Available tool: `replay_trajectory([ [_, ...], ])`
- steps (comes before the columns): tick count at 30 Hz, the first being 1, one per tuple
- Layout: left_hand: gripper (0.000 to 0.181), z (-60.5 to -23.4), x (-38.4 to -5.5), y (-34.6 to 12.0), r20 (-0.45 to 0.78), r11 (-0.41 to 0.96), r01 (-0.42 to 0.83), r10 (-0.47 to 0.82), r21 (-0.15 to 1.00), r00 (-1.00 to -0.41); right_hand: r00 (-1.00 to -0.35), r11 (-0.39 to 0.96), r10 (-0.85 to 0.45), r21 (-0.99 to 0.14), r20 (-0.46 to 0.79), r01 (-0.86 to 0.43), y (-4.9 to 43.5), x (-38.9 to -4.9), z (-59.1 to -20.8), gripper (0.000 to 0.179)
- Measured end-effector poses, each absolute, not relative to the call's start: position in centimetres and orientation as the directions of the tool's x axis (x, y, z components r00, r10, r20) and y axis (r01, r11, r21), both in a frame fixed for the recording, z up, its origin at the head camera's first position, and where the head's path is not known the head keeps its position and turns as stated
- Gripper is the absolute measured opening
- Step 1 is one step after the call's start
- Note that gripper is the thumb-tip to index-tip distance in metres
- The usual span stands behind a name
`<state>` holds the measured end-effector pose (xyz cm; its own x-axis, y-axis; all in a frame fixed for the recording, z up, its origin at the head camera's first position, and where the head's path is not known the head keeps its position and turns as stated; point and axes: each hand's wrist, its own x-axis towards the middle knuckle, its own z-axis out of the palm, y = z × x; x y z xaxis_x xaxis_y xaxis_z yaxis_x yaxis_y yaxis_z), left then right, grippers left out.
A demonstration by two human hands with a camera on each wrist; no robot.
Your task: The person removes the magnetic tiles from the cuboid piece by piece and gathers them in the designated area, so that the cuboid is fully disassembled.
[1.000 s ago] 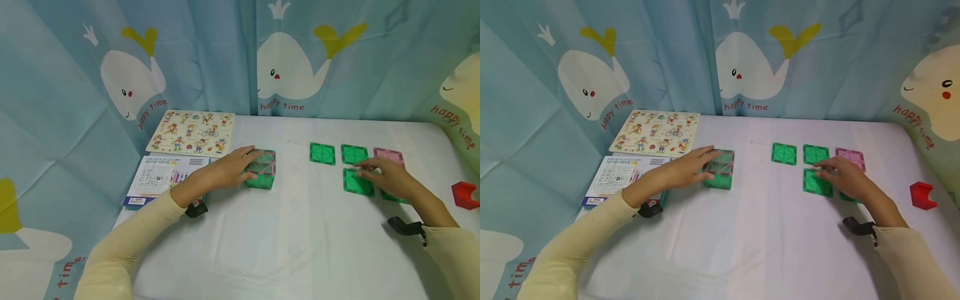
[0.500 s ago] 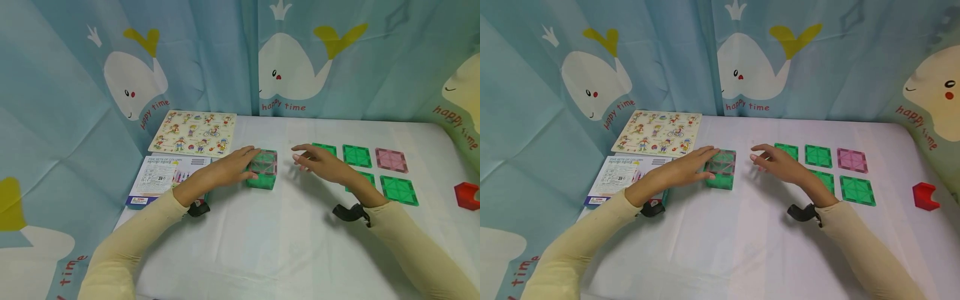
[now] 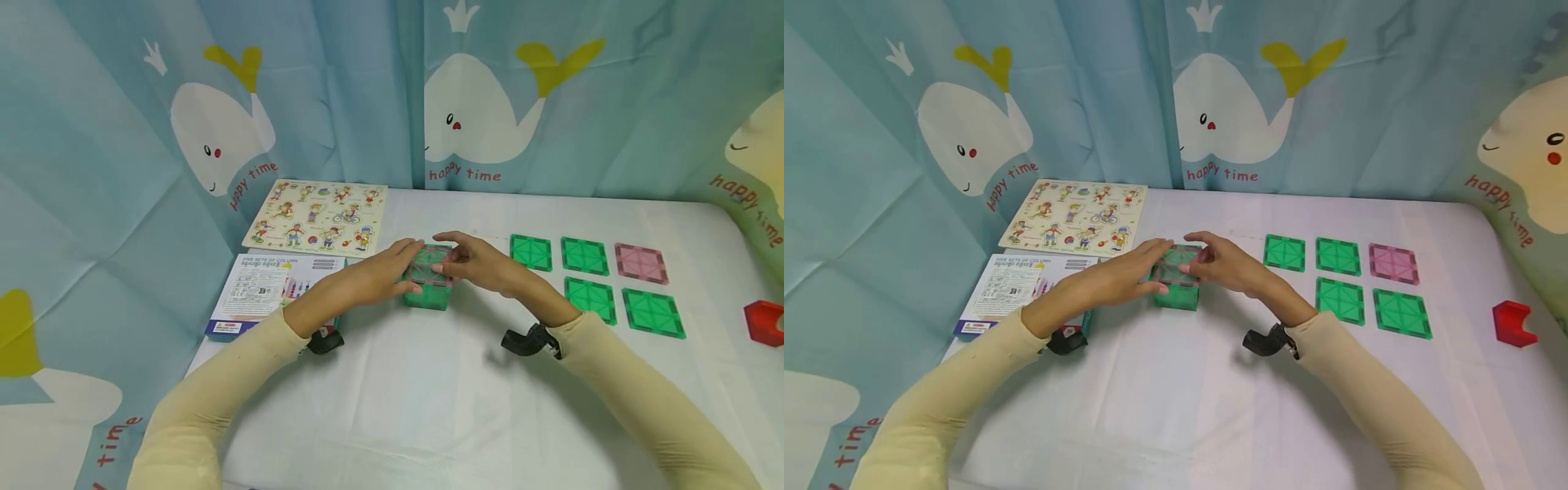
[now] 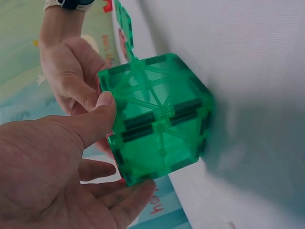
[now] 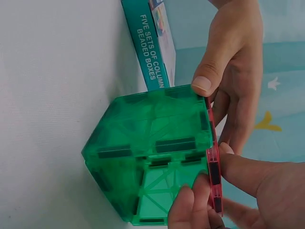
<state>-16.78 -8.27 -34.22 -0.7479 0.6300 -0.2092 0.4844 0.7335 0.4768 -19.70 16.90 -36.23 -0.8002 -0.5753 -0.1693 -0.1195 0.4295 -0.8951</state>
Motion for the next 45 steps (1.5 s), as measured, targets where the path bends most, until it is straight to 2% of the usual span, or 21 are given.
replay_trajectory([
  [7, 0.091, -34.3, -16.9, -8.3, -0.210, 0.731, 0.475, 0.628, 0.490, -0.750, -0.801, 0.423, -0.586, -0.888, -0.118, -0.178, 16.7, -19.4, -36.3, 0.051],
  [16, 0.093, -34.2, -16.9, -8.4, -0.234, 0.741, 0.456, 0.617, 0.493, -0.751, -0.815, 0.425, -0.578, -0.863, -0.026, -0.274, 16.7, -19.3, -36.0, 0.047],
  [31, 0.097, -33.9, -16.9, -8.5, -0.243, 0.743, 0.449, 0.615, 0.496, -0.750, -0.776, 0.466, -0.627, -0.831, -0.070, -0.302, 17.7, -20.9, -34.5, 0.039],
  [39, 0.113, -34.1, -16.8, -8.6, -0.200, 0.715, 0.436, 0.617, 0.547, -0.761, -0.765, 0.451, -0.642, -0.779, 0.057, -0.436, 17.8, -20.0, -34.3, 0.037],
  [45, 0.116, -34.3, -16.9, -8.6, -0.190, 0.712, 0.430, 0.612, 0.554, -0.768, -0.776, 0.472, -0.616, -0.725, 0.137, -0.502, 18.1, -19.3, -34.3, 0.037],
])
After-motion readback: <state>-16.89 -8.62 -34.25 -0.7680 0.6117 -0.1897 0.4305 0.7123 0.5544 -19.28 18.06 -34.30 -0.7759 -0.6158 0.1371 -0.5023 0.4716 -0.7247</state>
